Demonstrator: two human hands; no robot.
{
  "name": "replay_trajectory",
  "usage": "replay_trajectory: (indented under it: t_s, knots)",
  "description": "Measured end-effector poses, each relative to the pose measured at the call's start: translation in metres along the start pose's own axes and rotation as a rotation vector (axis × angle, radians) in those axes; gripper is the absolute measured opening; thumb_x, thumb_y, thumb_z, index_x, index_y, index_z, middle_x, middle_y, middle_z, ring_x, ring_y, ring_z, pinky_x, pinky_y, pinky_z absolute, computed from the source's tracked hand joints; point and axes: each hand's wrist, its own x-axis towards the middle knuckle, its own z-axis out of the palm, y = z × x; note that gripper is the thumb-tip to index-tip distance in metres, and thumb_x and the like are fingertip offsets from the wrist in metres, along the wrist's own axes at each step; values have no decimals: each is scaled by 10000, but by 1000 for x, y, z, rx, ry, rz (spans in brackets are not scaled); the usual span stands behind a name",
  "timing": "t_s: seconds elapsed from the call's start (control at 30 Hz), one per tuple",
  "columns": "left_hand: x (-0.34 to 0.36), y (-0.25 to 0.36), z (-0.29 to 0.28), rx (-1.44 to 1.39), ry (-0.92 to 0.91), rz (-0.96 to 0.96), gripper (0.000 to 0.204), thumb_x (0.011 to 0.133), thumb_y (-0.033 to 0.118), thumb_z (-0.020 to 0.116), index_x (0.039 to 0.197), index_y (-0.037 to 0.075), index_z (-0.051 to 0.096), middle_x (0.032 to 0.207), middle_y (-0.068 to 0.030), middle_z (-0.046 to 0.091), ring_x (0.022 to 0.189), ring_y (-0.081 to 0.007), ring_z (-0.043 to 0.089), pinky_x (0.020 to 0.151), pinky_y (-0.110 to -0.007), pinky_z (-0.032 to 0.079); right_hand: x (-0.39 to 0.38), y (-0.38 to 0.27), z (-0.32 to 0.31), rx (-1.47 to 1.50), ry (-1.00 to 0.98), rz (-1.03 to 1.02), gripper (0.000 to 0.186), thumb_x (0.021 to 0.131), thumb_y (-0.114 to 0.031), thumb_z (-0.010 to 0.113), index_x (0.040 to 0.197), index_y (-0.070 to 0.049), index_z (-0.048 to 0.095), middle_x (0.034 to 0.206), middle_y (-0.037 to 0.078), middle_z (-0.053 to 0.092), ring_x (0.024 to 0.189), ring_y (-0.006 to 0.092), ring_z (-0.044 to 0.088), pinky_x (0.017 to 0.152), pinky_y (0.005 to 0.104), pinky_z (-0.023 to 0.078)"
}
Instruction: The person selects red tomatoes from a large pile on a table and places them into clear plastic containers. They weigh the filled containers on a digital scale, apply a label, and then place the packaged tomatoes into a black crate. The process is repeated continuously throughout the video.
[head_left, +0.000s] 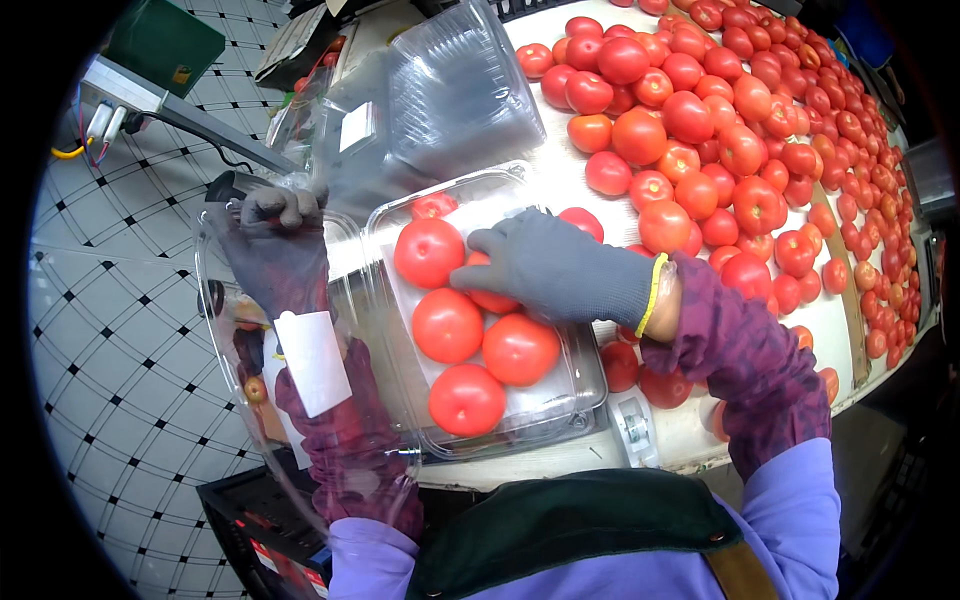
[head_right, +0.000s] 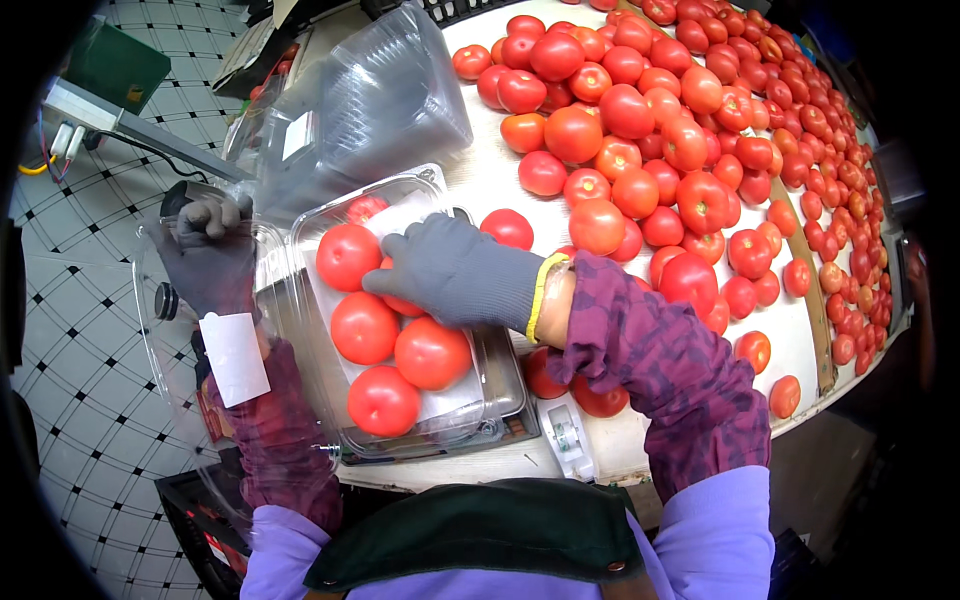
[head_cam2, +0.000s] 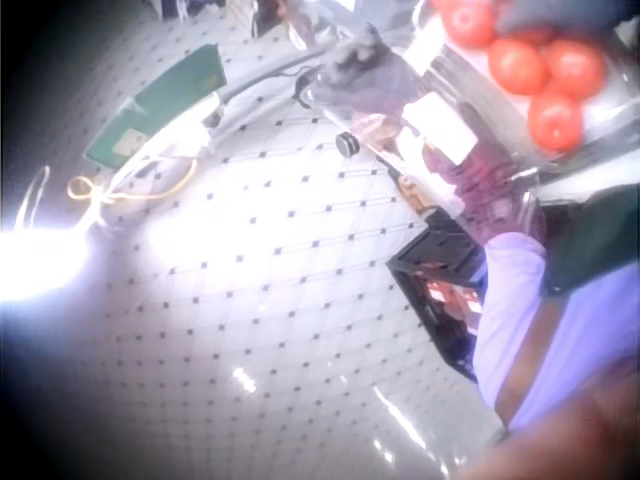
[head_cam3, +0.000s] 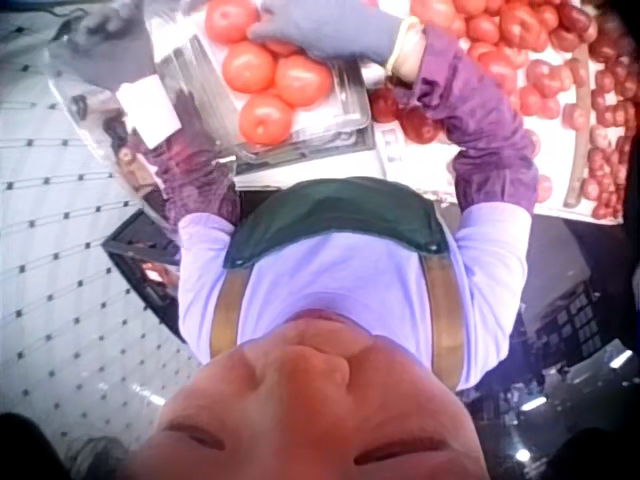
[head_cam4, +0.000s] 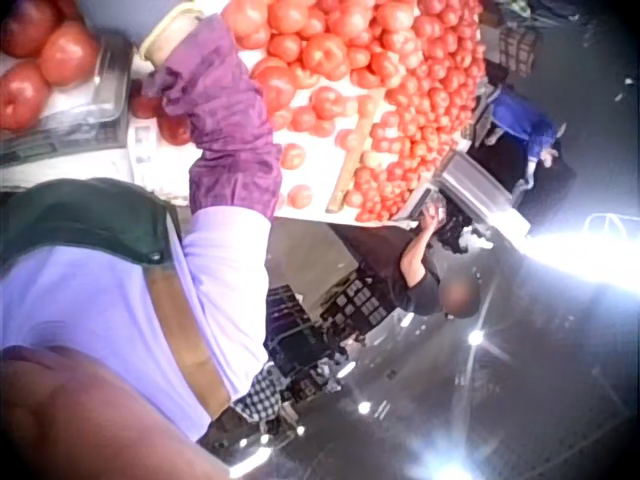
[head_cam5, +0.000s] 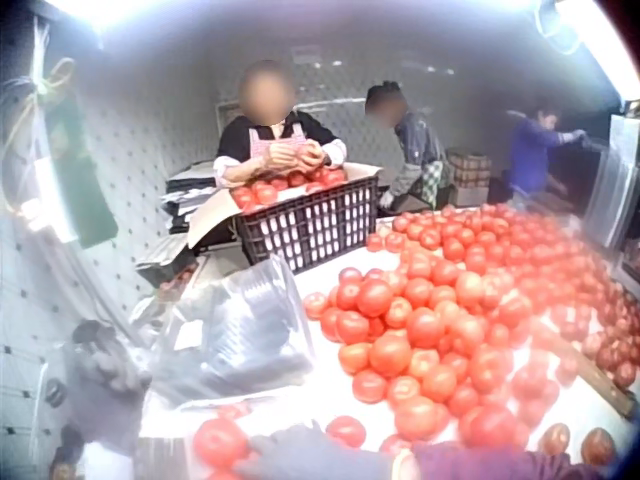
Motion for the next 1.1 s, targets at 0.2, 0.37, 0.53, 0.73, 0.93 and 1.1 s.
replay_trajectory:
  t_s: [0.2, 0.37, 0.53, 0.73, 0.93, 1.1]
  knots:
    - [-21, -9, -21, -102, 159, -176, 696, 868, 655, 436, 1037, 9, 630, 1013, -155, 593, 1072, -313, 517, 1042, -495, 316, 12, -37, -16, -40, -149, 51, 326, 756, -128, 589, 1074, -63, 565, 1023, 118, 560, 875, 302, 592, 713, 418, 472]
    - [-34, -11, -10, -88, 443, -121, 837, 882, 669, 347, 1391, 4, 359, 1374, -217, 410, 1318, -362, 334, 1104, -545, 217, 33, -95, 16, -270, -203, 97, 385, 791, -208, 602, 1160, -103, 567, 1223, 145, 534, 857, 338, 597, 760, 504, 428]
    - [-55, 16, -32, -175, -393, -166, 756, 938, 552, 297, 1468, 21, 208, 1514, -218, 194, 1417, -357, 144, 1146, -512, 107, 40, -83, 22, -302, -296, 62, 422, 784, -237, 621, 1193, -149, 567, 1336, 188, 473, 885, 343, 604, 734, 534, 400]
    - [-150, 140, -23, 790, 262, 40, 552, 970, 343, 330, 1409, 8, 332, 1427, -177, 380, 1361, -269, 313, 1143, -414, 169, 29, -67, 48, -163, 226, -22, 243, 707, -182, 603, 942, -120, 590, 923, 78, 541, 662, 272, 570, 686, 434, 415]
    - [-157, 127, 100, 1563, 520, 380, 420, 899, 248, 591, 1208, -35, 555, 1147, -169, 596, 1090, -293, 557, 1005, -424, 394, 22, -62, 49, -82, 284, -62, 144, 728, -161, 570, 866, -136, 606, 849, 90, 574, 672, 279, 577, 603, 441, 404]
    - [-150, 48, 94, 1456, -101, -94, 493, 803, -26, 587, 1286, -27, 491, 1292, -162, 524, 1203, -276, 493, 1037, -379, 351, 2, -39, -2, 220, 408, 48, 79, 744, -164, 563, 782, -98, 585, 784, 109, 591, 695, 295, 600, 566, 432, 463]
